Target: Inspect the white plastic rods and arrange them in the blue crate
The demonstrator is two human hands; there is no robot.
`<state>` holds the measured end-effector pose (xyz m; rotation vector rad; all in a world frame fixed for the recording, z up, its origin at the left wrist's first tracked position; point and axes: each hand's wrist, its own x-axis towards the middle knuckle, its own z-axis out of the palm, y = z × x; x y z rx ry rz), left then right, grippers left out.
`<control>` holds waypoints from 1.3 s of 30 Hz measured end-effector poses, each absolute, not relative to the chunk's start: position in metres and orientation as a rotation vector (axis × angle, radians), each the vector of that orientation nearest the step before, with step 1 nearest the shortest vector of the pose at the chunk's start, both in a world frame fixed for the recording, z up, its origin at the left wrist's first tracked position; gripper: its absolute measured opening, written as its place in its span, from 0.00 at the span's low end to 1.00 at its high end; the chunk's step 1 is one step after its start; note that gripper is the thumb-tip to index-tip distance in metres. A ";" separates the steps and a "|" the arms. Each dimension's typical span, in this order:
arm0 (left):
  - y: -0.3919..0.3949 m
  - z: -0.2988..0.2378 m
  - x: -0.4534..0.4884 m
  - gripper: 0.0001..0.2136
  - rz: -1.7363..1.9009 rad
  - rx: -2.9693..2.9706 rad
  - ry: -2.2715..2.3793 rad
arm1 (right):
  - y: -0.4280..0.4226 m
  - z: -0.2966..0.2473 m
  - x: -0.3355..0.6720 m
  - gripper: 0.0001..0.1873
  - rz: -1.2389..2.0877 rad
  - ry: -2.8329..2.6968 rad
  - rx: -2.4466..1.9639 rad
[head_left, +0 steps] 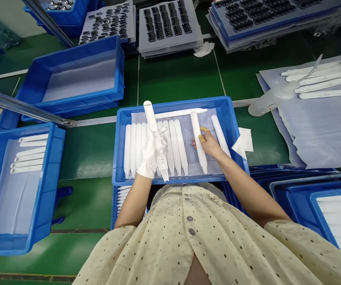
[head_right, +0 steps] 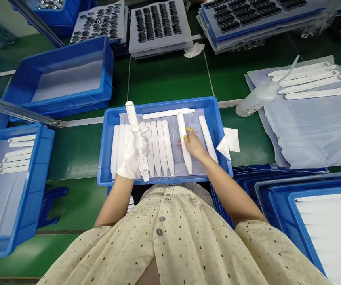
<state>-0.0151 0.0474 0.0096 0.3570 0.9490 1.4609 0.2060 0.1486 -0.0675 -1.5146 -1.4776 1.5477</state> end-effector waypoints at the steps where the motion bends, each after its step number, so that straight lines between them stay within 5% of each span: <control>1: 0.045 0.006 -0.013 0.27 1.453 0.369 0.946 | 0.150 -0.069 0.201 0.32 1.508 -1.542 -1.567; 17: 0.040 -0.034 0.009 0.28 1.459 0.718 1.206 | 0.134 -0.043 0.165 0.32 0.936 -2.345 -1.866; 23: 0.051 -0.037 0.029 0.26 1.418 0.561 1.125 | 0.098 -0.040 0.174 0.30 1.786 -1.713 -0.986; 31: 0.085 -0.054 0.072 0.25 1.338 0.722 1.050 | 0.086 -0.058 0.188 0.25 1.877 -1.194 -0.993; 39: 0.100 -0.084 0.057 0.23 1.127 1.607 1.322 | 0.114 -0.068 0.216 0.39 1.071 -1.951 -1.763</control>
